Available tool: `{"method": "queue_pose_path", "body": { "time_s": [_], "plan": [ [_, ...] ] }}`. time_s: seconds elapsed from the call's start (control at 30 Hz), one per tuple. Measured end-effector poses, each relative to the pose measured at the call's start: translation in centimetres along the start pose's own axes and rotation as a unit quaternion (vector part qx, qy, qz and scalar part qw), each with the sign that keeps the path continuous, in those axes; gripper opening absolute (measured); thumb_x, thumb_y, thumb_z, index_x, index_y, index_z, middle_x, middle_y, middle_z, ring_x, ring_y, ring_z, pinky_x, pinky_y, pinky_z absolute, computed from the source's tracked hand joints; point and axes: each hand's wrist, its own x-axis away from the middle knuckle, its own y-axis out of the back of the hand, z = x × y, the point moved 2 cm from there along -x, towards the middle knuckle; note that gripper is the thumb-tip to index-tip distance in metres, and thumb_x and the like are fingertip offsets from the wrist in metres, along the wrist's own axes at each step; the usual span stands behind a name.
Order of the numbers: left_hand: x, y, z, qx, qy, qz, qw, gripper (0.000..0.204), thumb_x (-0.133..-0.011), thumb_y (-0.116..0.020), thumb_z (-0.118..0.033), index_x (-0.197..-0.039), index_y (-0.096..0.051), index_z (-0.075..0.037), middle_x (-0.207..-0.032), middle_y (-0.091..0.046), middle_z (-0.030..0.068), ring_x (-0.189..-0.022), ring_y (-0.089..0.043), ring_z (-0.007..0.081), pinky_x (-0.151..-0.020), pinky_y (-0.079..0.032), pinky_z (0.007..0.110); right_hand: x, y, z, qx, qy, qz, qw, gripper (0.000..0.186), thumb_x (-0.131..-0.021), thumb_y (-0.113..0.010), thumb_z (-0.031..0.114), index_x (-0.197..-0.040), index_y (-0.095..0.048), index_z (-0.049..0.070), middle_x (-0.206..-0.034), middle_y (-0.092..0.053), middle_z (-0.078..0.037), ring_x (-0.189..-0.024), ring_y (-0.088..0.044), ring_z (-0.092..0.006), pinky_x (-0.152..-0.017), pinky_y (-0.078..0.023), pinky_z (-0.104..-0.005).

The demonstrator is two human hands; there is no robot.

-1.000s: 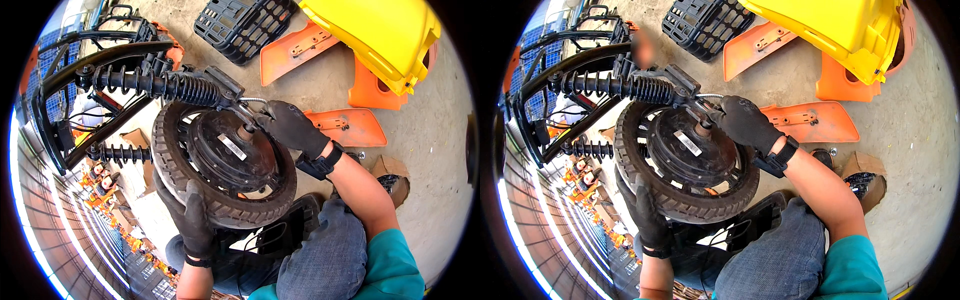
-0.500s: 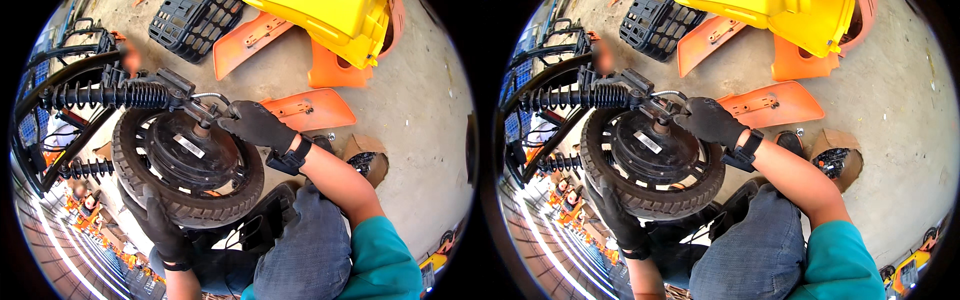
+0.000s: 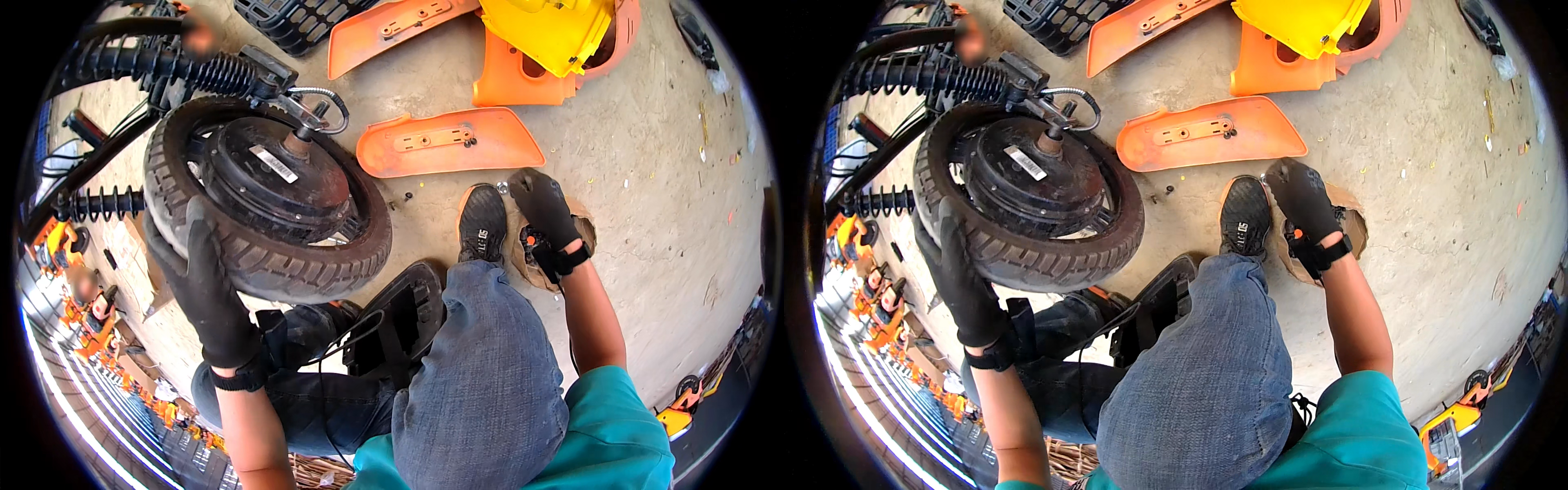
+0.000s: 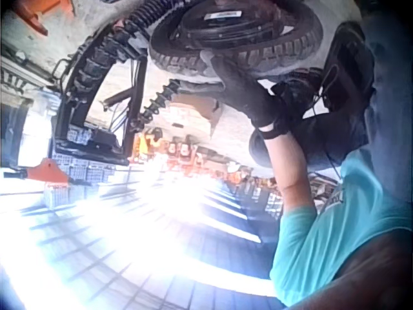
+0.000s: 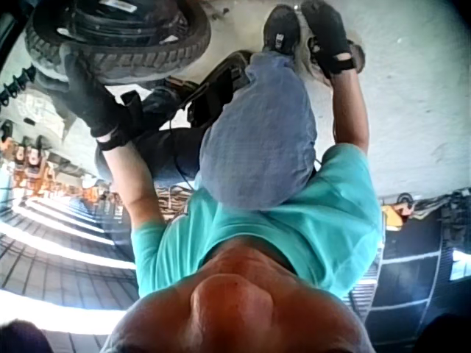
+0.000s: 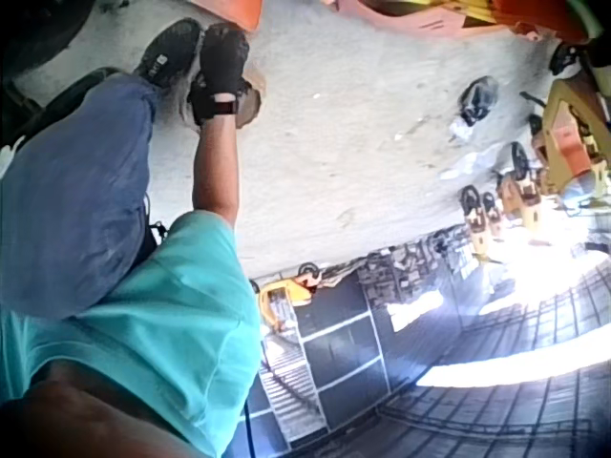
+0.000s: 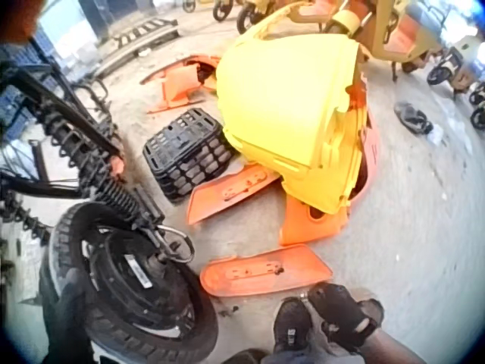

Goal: The person installs a motor cable onto a scooter wheel, tightens a nut on the axle, and adjusts the wiring harness.

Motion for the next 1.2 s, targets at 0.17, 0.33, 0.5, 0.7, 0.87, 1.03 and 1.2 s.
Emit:
{"method": "queue_pose_path", "body": {
  "time_s": [0.17, 0.33, 0.5, 0.7, 0.87, 1.03, 1.2],
  "plan": [
    [0.5, -0.6, 0.5, 0.039, 0.050, -0.002, 0.998, 0.039, -0.096, -0.049, -0.002, -0.134, -0.056, -0.005, -0.147, -0.035, 0.0266, -0.135, -0.041, 0.0398, -0.109, -0.036, 0.043, 2.0, -0.5, 0.1, -0.028, -0.015, 0.003, 0.999, 0.023, -0.090, -0.060, 0.022, -0.093, -0.063, -0.001, -0.085, -0.066, -0.022, -0.082, -0.063, -0.0414, -0.069, -0.049, -0.0457],
    [0.2, -1.0, 0.5, 0.036, 0.011, -0.069, 0.997, 0.041, -0.090, -0.057, -0.001, -0.128, -0.062, -0.015, -0.143, -0.034, 0.0288, -0.125, -0.048, 0.0424, -0.103, -0.042, 0.042, 1.7, -0.7, 1.7, 0.030, 0.070, -0.008, 0.997, 0.023, -0.090, -0.061, 0.023, -0.091, -0.064, 0.000, -0.086, -0.067, -0.021, -0.085, -0.063, -0.0415, -0.069, -0.048, -0.0457],
    [0.0, -3.0, 1.7, 0.351, 0.142, -0.095, 0.920, 0.085, -0.084, -0.073, -0.023, -0.146, -0.021, 0.004, -0.128, -0.050, 0.0346, -0.109, -0.061, 0.0417, -0.093, -0.050, 0.041, 1.4, 1.5, 6.3, -0.023, 0.036, 0.042, 0.998, 0.025, -0.089, -0.062, 0.025, -0.089, -0.065, 0.000, -0.074, -0.065, -0.016, -0.067, -0.065, -0.0284, -0.061, -0.048, -0.0397],
    [-0.8, -2.3, -1.9, 0.481, 0.327, -0.099, 0.807, 0.113, -0.077, -0.077, -0.045, -0.148, -0.009, 0.011, -0.137, -0.045, 0.0336, -0.126, -0.048, 0.0427, -0.106, -0.039, 0.042, 1.7, 7.6, 13.9, 0.014, 0.070, 0.019, 0.997, 0.023, -0.092, -0.059, 0.023, -0.092, -0.064, 0.000, -0.073, -0.061, -0.003, -0.061, -0.057, -0.0107, -0.054, -0.047, -0.0273],
    [1.4, -2.6, -2.1, 0.386, 0.351, -0.218, 0.825, 0.108, -0.079, -0.073, -0.046, -0.151, -0.011, 0.005, -0.147, -0.035, 0.0323, -0.136, -0.036, 0.0436, -0.114, -0.028, 0.043, 1.9, 9.2, 23.1, 0.032, 0.187, 0.029, 0.981, 0.026, -0.093, -0.059, 0.024, -0.100, -0.064, -0.001, -0.077, -0.061, -0.003, -0.065, -0.056, -0.0093, -0.058, -0.047, -0.0258],
    [0.7, -3.0, -3.1, 0.342, 0.373, -0.149, 0.850, 0.113, -0.081, -0.071, -0.049, -0.153, 0.001, 0.001, -0.154, -0.020, 0.0313, -0.142, -0.025, 0.0437, -0.116, -0.025, 0.046, 3.5, 11.5, 33.0, 0.101, 0.237, 0.015, 0.966, 0.027, -0.095, -0.058, 0.024, -0.102, -0.064, -0.001, -0.080, -0.063, -0.004, -0.068, -0.059, -0.0094, -0.061, -0.048, -0.0242],
    [2.0, -2.9, -3.1, 0.359, 0.346, -0.223, 0.838, 0.109, -0.078, -0.074, -0.044, -0.153, -0.008, 0.001, -0.149, -0.032, 0.0309, -0.136, -0.036, 0.0430, -0.112, -0.030, 0.046, 6.9, 8.4, 41.8, 0.165, 0.282, 0.054, 0.944, 0.027, -0.096, -0.057, 0.025, -0.100, -0.064, -0.001, -0.080, -0.063, -0.003, -0.067, -0.058, -0.0094, -0.062, -0.048, -0.0235]
  ]
}}
